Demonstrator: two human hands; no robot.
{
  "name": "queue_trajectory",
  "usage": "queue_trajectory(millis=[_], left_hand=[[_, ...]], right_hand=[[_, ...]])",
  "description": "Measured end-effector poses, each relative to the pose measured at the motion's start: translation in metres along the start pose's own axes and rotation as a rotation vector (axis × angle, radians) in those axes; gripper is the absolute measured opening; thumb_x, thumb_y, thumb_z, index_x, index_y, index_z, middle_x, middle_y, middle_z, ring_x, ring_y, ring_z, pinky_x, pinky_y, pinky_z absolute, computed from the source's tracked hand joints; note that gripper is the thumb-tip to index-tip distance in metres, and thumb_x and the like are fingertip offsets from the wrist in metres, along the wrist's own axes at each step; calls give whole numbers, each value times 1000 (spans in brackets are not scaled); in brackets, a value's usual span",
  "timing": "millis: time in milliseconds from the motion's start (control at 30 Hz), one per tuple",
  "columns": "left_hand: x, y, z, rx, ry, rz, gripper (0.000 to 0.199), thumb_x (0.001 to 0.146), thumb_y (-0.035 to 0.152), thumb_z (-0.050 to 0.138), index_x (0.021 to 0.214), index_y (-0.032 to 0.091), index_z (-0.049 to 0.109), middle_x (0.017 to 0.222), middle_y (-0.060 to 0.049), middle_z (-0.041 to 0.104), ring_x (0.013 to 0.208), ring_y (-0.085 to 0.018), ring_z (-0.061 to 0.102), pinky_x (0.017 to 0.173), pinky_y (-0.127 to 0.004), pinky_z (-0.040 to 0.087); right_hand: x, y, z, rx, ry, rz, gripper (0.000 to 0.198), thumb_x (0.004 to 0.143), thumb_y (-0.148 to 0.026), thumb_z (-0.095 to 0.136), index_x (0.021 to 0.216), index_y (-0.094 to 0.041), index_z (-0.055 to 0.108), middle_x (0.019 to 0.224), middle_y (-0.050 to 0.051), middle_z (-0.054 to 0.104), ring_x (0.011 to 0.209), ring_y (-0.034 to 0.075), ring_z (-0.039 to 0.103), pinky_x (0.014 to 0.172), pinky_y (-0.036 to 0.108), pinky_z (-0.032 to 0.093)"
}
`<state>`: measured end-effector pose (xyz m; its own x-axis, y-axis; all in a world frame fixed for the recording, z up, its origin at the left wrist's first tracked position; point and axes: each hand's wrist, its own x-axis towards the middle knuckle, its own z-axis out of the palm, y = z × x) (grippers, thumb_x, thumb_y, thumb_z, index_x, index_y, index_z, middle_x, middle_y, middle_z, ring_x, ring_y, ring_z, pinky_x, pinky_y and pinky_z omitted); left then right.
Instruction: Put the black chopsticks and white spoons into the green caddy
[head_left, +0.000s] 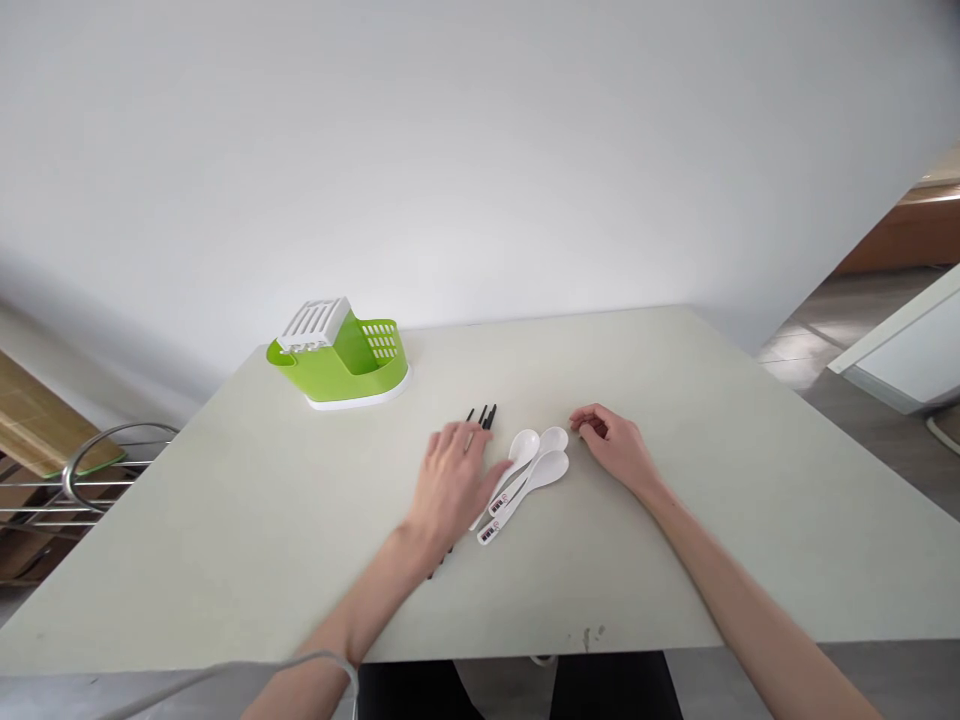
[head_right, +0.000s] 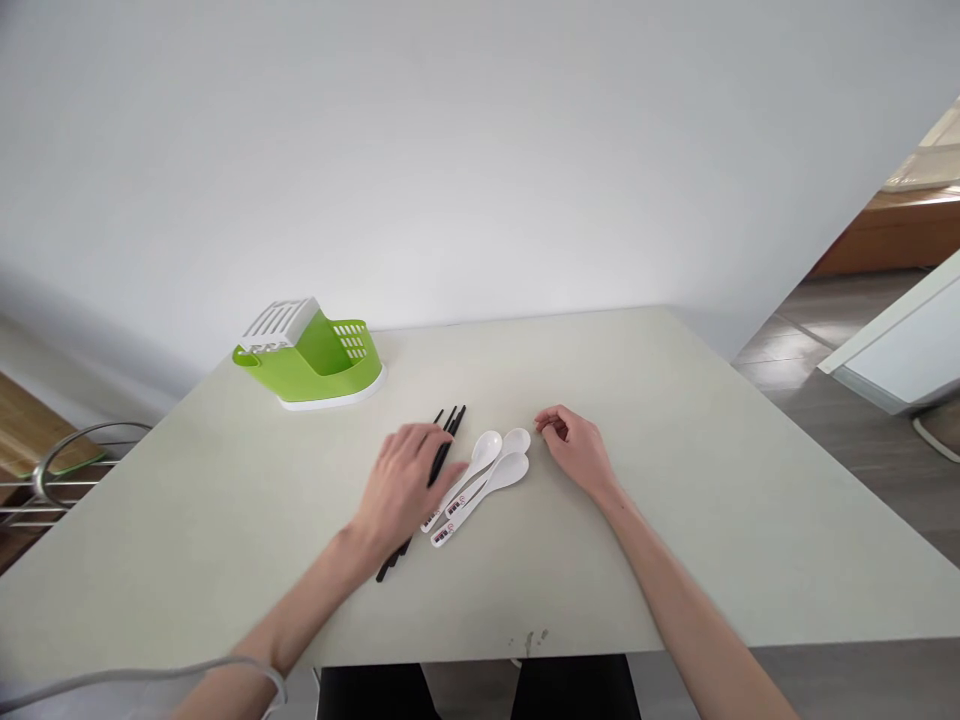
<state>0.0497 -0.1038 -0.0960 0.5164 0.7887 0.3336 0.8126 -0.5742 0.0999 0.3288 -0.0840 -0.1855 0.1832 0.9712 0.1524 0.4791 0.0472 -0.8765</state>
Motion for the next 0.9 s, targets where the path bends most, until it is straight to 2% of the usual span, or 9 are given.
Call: queue_trajectory(millis=[133,267,367,500,667,800,900], left_hand=[[28,-51,-38,89,239,-46,37,103,45,55,130,21,62,144,-17,60,141,-37,49,117,-56,39],[50,-107,-81,201,388,-201,57,102,54,51,147,19,52,167,-19,37,157,-43,25,125,-65,20],[52,-144,-98,243,411,-303,65,102,56,44,155,17,43,170,-20,33,160,-42,21,127,-63,16],[44,-179,-98,243,331,-387,66,103,54,35,153,13,44,166,-23,40,157,-42,29,126,-64,20],[46,-188,-91,173,310,-413,63,105,54,29,149,14,51,162,-22,46,146,-42,47,118,-61,38],[60,-176,-85,151,315,-380,61,105,50,32,148,13,54,160,-21,49,146,-39,49,119,-58,39],[75,-162,-79,124,295,-367,59,106,49,32,149,16,56,160,-17,50,143,-36,52,119,-54,40]], right_hand=[[-1,-1,-1,-4,0,7,22,86,-28,52,97,-27,71,97,1,78,81,19,67,78,33,51],[-1,-2,0,-8,4,6,22,86,-28,52,96,-27,71,97,1,78,81,18,67,77,32,51],[0,-1,0,-3,7,-4,23,86,-29,52,97,-26,72,97,2,78,80,19,67,76,33,51],[0,0,0,1,2,5,23,87,-29,51,97,-26,72,97,1,78,81,19,67,78,33,51],[0,-1,1,-10,-1,10,23,87,-28,51,97,-26,72,96,0,77,80,18,66,78,33,50],[-1,-2,1,-23,2,11,23,87,-28,51,97,-27,72,97,0,77,81,18,67,78,32,50],[-1,-3,1,-24,2,13,23,87,-28,52,97,-27,72,97,1,78,80,18,66,76,32,50]])
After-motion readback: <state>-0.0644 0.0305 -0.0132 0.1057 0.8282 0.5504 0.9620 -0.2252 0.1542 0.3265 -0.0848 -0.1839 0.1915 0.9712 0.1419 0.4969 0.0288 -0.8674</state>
